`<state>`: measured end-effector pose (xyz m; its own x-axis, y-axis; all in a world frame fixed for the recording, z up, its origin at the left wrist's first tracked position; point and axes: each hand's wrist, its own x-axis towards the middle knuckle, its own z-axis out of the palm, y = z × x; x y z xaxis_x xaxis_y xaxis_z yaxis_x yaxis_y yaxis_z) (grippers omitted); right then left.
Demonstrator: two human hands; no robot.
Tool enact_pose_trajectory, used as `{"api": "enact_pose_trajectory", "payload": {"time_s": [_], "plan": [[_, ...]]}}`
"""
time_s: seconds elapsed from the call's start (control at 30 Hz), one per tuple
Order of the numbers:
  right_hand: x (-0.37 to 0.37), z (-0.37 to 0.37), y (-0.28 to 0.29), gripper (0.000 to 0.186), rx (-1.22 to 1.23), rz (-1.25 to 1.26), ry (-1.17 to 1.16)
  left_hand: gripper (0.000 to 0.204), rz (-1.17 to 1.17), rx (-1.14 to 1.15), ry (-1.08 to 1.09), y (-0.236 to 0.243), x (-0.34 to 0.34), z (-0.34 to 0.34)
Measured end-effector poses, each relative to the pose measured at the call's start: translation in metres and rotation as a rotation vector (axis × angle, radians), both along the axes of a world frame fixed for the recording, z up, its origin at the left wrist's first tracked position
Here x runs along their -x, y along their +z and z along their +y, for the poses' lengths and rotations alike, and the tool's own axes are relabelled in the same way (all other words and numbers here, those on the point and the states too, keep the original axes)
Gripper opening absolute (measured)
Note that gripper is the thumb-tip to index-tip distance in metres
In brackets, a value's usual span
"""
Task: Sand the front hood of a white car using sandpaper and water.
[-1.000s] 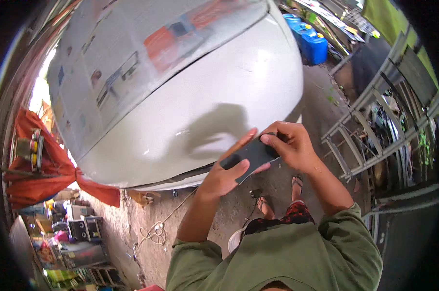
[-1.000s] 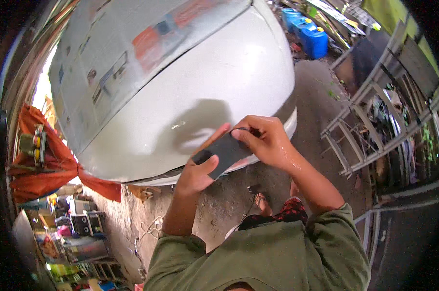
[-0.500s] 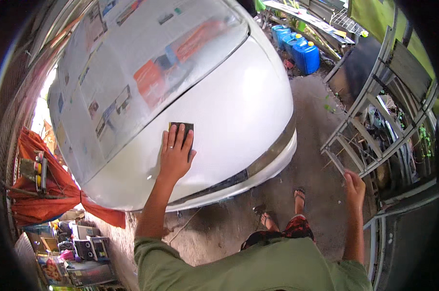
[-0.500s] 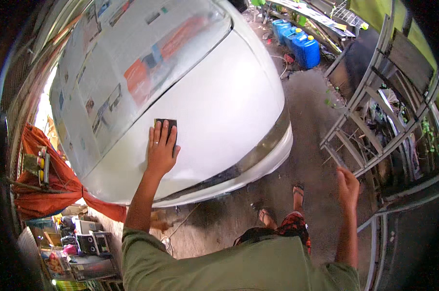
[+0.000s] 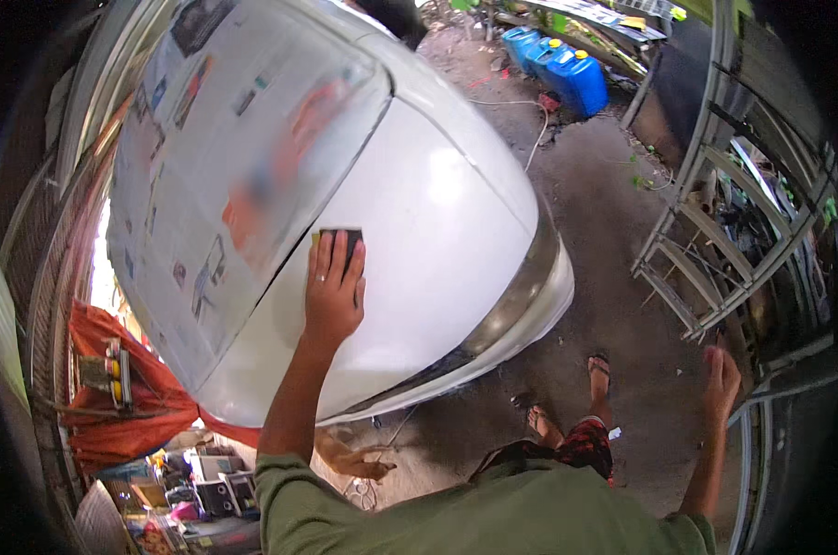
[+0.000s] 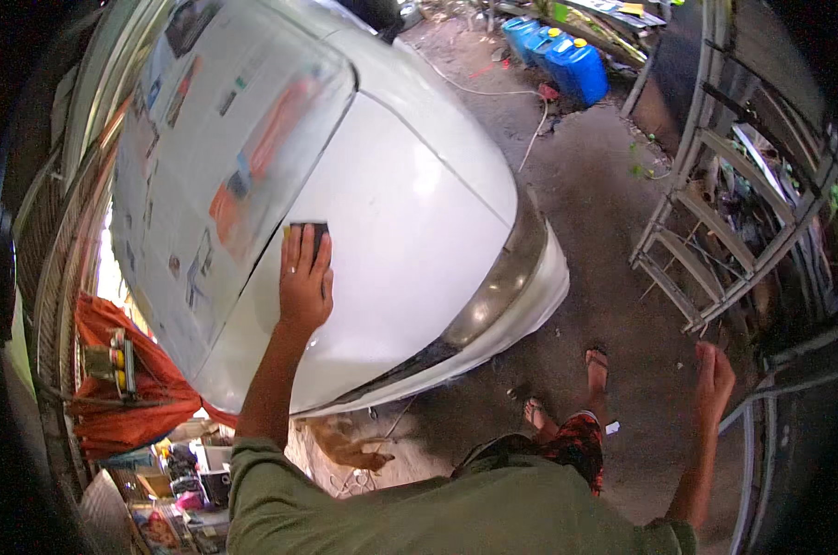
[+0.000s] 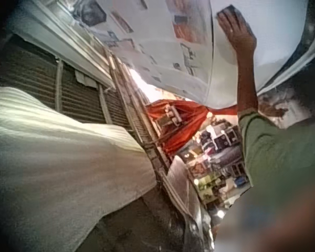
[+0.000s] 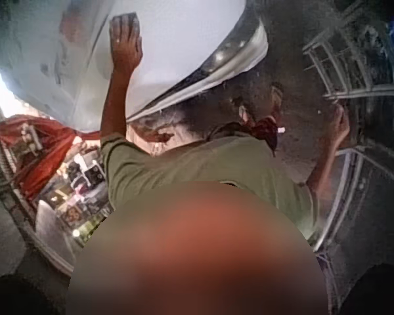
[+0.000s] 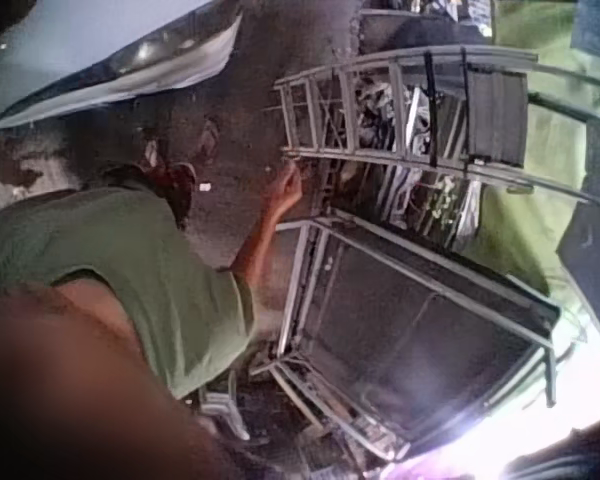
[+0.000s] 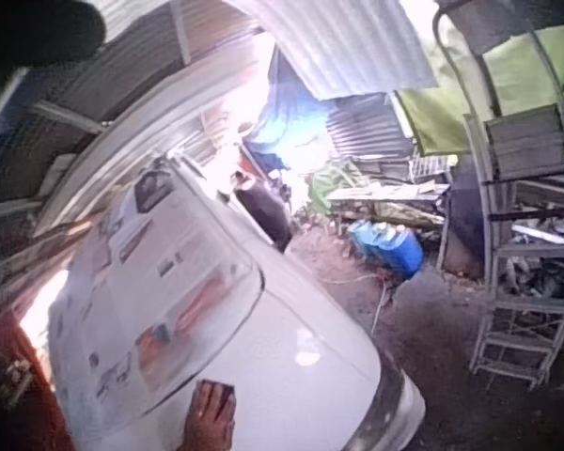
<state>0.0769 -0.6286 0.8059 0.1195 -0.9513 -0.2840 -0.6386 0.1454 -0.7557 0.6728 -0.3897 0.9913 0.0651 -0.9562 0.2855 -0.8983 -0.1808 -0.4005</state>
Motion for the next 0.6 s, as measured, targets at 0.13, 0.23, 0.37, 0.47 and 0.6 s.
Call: {"api": "enact_pose_trajectory", "payload": {"time_s": [0.13, 0.23, 0.37, 0.47, 0.6], "plan": [[-0.108, -0.043, 0.02, 0.034, 0.298, -0.37, 0.291, 0.047, -0.014, -0.012, -0.131, 0.042, 0.023, -0.155], [-0.128, -0.028, 0.037, 0.033, 0.305, -0.244, 0.485, 0.047, 0.036, -0.037, -0.146, 0.036, 0.021, -0.153], [-0.012, -0.002, -0.016, 0.035, 0.059, -0.094, 0.046, 0.047, 0.069, -0.071, -0.029, 0.013, 0.021, -0.044], [-0.018, -0.031, -0.03, 0.037, 0.119, -0.199, 0.104, 0.051, -0.013, -0.018, -0.028, 0.02, 0.023, -0.086], [-0.124, -0.049, 0.01, 0.035, 0.299, -0.358, 0.362, 0.044, -0.123, 0.058, -0.09, 0.04, 0.019, -0.186]]}}
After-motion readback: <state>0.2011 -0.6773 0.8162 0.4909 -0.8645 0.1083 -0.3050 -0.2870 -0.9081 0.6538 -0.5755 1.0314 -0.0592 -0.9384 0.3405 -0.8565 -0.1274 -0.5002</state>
